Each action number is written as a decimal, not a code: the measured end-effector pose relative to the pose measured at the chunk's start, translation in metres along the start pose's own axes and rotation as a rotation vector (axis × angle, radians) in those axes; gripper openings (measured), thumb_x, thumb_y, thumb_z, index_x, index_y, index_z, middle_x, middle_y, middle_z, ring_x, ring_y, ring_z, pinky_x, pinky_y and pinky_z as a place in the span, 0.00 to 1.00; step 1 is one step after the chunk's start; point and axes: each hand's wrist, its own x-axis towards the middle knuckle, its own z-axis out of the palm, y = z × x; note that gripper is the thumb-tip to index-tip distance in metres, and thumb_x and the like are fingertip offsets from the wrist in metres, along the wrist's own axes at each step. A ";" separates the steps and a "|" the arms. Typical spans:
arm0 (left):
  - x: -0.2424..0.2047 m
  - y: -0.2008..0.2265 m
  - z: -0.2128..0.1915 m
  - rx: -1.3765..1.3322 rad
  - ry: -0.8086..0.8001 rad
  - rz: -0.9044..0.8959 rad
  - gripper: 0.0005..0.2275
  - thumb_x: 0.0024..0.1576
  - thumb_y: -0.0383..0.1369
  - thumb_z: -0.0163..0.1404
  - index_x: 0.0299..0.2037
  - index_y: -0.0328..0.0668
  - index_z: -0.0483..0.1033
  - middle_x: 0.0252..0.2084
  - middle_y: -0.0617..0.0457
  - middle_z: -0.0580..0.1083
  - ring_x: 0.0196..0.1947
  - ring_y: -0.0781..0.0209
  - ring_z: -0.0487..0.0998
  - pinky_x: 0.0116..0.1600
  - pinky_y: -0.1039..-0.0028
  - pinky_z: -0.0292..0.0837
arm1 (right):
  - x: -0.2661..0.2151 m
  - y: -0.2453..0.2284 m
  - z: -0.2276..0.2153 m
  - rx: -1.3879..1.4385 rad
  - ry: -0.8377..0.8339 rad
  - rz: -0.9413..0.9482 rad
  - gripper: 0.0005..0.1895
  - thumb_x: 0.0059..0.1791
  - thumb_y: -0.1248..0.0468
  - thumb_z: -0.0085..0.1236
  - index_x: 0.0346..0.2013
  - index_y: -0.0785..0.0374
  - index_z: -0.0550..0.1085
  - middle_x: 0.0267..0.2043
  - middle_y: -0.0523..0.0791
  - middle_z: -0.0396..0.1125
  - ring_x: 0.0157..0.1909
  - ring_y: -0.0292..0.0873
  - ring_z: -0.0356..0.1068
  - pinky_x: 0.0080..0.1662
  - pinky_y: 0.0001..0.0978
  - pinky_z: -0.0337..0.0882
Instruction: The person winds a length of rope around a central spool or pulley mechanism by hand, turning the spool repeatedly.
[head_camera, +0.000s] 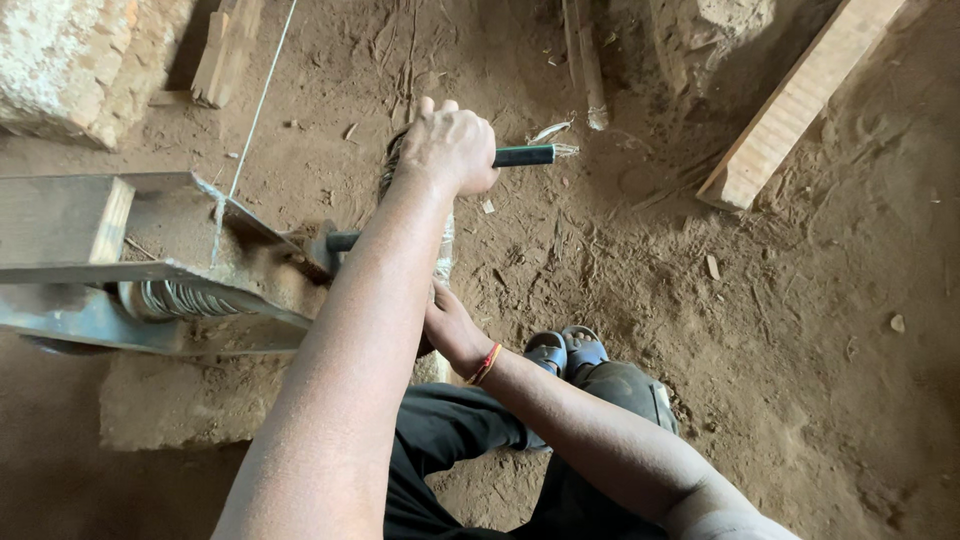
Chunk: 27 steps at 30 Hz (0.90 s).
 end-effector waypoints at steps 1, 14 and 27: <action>-0.002 0.000 -0.001 -0.011 0.000 -0.006 0.10 0.61 0.38 0.48 0.37 0.44 0.79 0.32 0.51 0.74 0.40 0.56 0.72 0.56 0.59 0.62 | 0.000 0.001 -0.001 0.001 0.000 0.003 0.33 0.56 0.51 0.46 0.72 0.64 0.56 0.48 0.51 0.72 0.37 0.38 0.76 0.36 0.35 0.78; -0.011 0.003 -0.009 -0.120 0.020 -0.045 0.13 0.60 0.42 0.52 0.41 0.41 0.80 0.35 0.48 0.76 0.42 0.54 0.77 0.53 0.54 0.73 | -0.012 0.024 -0.065 -0.993 -0.228 -0.502 0.61 0.44 0.31 0.61 0.74 0.72 0.52 0.75 0.67 0.52 0.78 0.66 0.48 0.73 0.56 0.49; -0.001 0.022 -0.002 -0.189 0.015 -0.321 0.06 0.61 0.35 0.53 0.43 0.44 0.77 0.44 0.51 0.77 0.51 0.54 0.73 0.67 0.50 0.54 | 0.006 0.060 -0.057 -0.733 -0.111 -0.513 0.37 0.46 0.49 0.63 0.62 0.68 0.67 0.62 0.58 0.68 0.64 0.56 0.69 0.63 0.44 0.68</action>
